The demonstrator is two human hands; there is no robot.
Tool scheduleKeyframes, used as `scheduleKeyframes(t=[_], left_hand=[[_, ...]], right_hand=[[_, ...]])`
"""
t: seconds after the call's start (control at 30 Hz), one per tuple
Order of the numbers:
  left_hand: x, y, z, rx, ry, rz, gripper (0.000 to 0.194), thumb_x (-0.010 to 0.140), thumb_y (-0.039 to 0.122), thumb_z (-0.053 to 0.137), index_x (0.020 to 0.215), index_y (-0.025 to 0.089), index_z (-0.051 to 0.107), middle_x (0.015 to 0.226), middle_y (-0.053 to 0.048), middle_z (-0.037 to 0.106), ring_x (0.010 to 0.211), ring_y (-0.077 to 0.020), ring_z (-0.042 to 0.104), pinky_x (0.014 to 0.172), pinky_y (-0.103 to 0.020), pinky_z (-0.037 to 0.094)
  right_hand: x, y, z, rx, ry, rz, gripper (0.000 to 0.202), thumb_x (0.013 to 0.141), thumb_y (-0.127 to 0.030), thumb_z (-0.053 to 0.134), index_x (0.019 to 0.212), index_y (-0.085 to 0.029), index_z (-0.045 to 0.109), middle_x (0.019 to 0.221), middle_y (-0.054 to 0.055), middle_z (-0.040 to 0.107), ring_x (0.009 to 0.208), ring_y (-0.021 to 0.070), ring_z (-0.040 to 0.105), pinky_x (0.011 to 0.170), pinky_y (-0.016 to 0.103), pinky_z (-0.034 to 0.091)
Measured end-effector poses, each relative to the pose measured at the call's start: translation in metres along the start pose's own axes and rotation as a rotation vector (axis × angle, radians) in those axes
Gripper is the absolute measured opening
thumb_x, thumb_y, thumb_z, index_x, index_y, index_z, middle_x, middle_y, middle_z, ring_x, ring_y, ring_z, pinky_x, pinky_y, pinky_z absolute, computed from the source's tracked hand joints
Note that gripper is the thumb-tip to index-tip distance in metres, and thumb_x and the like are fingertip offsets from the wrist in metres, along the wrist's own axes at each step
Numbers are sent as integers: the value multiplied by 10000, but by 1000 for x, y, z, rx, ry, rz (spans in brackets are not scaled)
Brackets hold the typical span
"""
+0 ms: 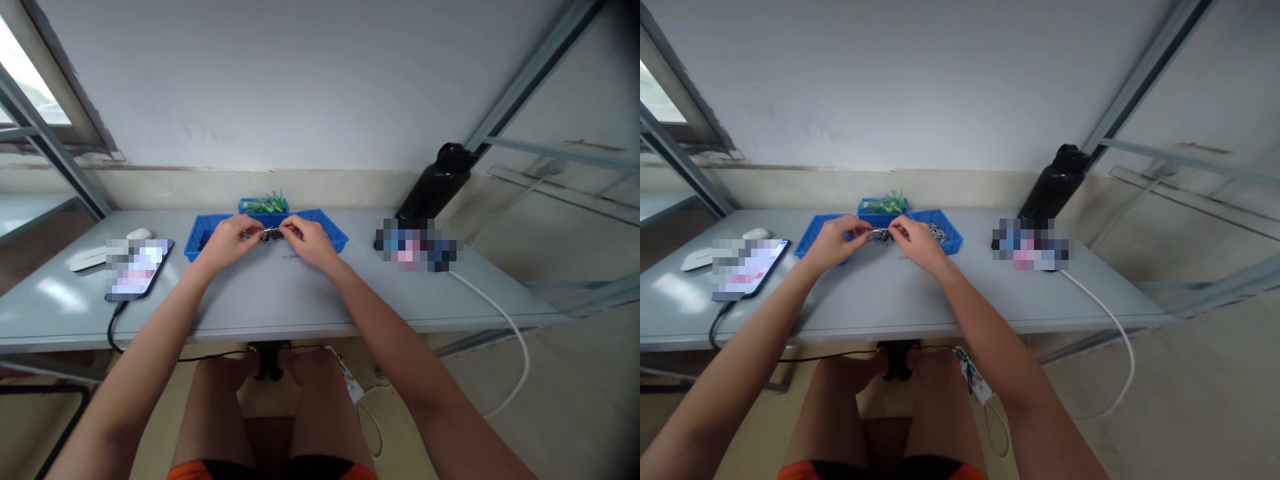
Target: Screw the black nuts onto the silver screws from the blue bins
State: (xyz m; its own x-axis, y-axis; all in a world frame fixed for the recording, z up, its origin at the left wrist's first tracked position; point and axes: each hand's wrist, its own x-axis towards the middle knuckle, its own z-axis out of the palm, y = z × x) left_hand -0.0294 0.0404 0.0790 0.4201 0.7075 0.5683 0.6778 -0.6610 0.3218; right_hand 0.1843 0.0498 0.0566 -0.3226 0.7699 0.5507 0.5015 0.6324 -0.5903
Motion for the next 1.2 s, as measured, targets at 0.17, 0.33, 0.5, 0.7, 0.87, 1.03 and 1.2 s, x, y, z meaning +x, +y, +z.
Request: scheduleKeyframes(t=[0.17,0.33,0.5,0.7,0.87,1.03,1.2], left_hand=[[0,1,2,10,-23,13,251,889,355,511,930,193,698,859,-47,711,785,-155,624,759,-283,497],[0,-1,2,27,-17,0,259,898,364,510,930,192,701,860,-51,713,787,-160,623,757,-285,493],[0,0,0,11,-20,-16,257,905,348,503,943,197,707,868,-53,710,779,-160,623,762,-294,500],[0,0,1,6,-26,9,264,901,378,519,963,206,709,858,-50,713,789,-161,628,764,-297,506],[0,-2,2,5,-32,31,275,918,379,497,940,203,707,848,-49,714,769,-154,626,745,-288,500],[1,-2,0,21,-2,39,266,917,367,507,919,190,706,844,-52,712,748,-150,618,744,-283,490],[1,-3,0,7,51,58,257,909,358,519,893,178,702,812,-41,702,699,-136,602,716,-265,481]], right_hand=[[-1,-3,0,42,44,-8,319,944,-457,439,951,-192,616,768,32,652,667,142,550,656,257,425],[-1,-4,0,57,69,-22,340,943,-487,437,950,-199,617,732,17,630,654,138,546,656,259,428],[-1,-3,-1,58,81,-14,336,943,-489,439,960,-207,621,738,16,629,655,139,551,663,263,433],[-1,-4,0,65,76,-17,339,940,-490,444,963,-203,622,736,17,631,652,138,548,667,263,438],[-1,-4,0,59,80,-25,340,945,-484,443,965,-199,627,731,16,632,646,134,552,662,258,435],[-1,-2,0,42,93,-51,335,951,-472,446,978,-200,639,731,14,639,637,133,555,651,255,433],[0,2,-2,5,97,-88,307,941,-456,477,973,-207,654,737,20,652,631,141,558,637,261,430]])
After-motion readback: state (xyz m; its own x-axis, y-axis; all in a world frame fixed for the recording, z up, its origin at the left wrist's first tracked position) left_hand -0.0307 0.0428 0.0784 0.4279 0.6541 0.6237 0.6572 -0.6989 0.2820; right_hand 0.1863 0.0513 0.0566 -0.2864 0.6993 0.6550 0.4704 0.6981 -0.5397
